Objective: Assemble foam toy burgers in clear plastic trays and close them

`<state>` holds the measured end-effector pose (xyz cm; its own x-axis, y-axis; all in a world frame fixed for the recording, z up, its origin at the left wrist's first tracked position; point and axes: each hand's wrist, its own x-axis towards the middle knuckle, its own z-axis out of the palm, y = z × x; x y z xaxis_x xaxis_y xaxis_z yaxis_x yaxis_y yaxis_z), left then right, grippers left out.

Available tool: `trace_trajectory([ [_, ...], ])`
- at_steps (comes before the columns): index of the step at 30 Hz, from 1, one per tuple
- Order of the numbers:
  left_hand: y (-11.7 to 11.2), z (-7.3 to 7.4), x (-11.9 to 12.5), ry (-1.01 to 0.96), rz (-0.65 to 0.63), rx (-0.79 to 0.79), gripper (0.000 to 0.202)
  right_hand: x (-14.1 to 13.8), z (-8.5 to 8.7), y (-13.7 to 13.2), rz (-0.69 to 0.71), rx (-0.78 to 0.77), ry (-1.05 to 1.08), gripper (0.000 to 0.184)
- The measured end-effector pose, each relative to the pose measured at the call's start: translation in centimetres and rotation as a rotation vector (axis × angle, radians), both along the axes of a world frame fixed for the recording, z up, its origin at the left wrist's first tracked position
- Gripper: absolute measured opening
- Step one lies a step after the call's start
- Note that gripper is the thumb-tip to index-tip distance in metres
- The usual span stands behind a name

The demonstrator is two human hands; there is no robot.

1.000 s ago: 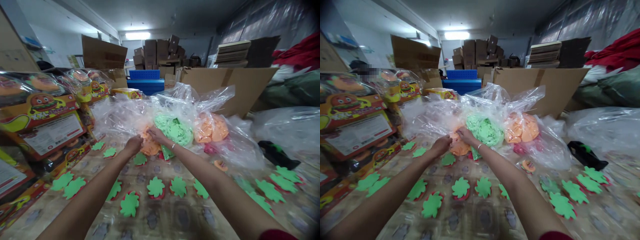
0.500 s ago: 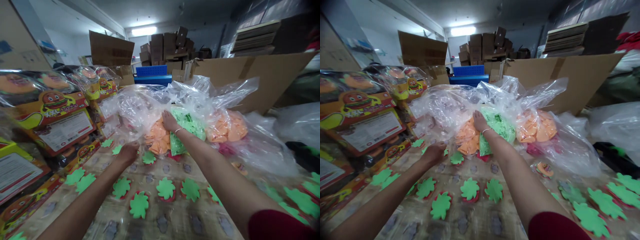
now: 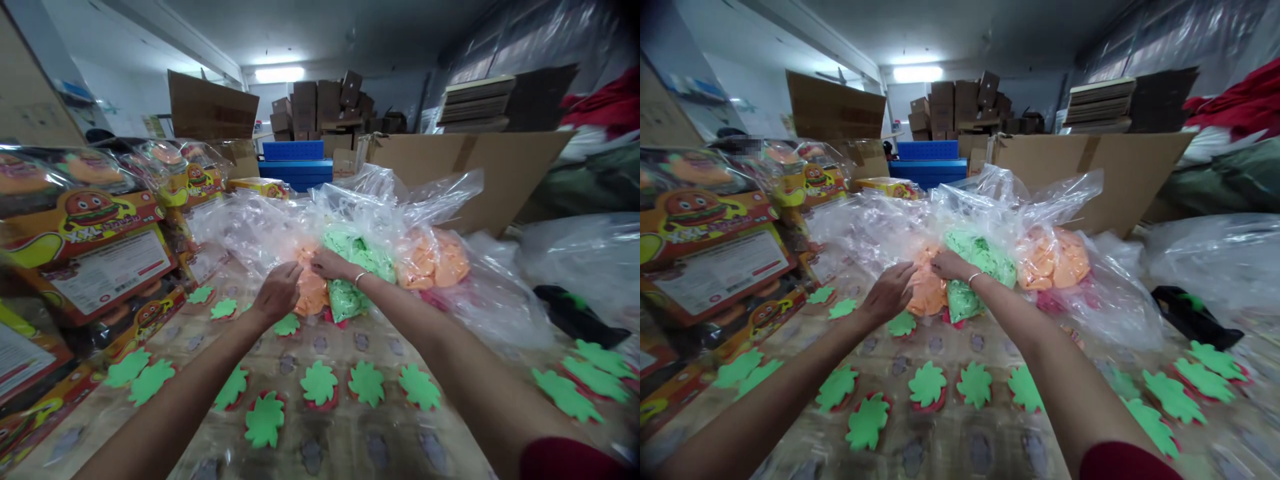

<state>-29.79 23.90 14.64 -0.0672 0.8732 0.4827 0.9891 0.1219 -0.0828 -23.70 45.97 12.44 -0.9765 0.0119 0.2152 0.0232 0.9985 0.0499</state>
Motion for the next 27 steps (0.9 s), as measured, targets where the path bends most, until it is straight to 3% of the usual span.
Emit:
trace_trajectory([
  [3,3.3,0.4,-0.4,-0.097,-0.025,-0.079,0.055,2.5,0.1,0.1,0.045,-0.048,0.059,0.023],
  [8,5.7,0.8,-1.3,-0.095,0.138,-0.405,0.066,5.9,-0.7,0.3,0.123,-0.103,0.124,0.02],
  [11,5.0,1.2,-1.2,-0.035,0.209,-0.564,0.06,6.3,-0.7,-0.1,0.176,-0.153,0.166,0.018],
  [15,3.7,1.9,0.2,0.079,0.254,-0.437,0.047,4.3,0.4,-1.9,0.077,-0.25,0.275,0.019],
  [18,2.8,2.1,1.0,0.172,0.219,-0.383,0.034,1.7,1.1,-3.5,0.023,-0.331,0.174,0.024],
  [22,0.6,1.2,1.7,0.205,0.137,-0.44,0.021,0.7,1.6,-4.1,-0.116,-0.344,0.083,0.017],
  [25,-1.2,0.0,2.7,0.259,0.055,-0.435,0.016,2.5,3.6,-3.7,-0.355,-0.331,0.24,0.026],
  [27,-1.5,-0.8,4.0,0.281,0.001,-0.435,0.013,3.8,5.8,-4.0,-0.415,-0.313,0.479,0.035],
])
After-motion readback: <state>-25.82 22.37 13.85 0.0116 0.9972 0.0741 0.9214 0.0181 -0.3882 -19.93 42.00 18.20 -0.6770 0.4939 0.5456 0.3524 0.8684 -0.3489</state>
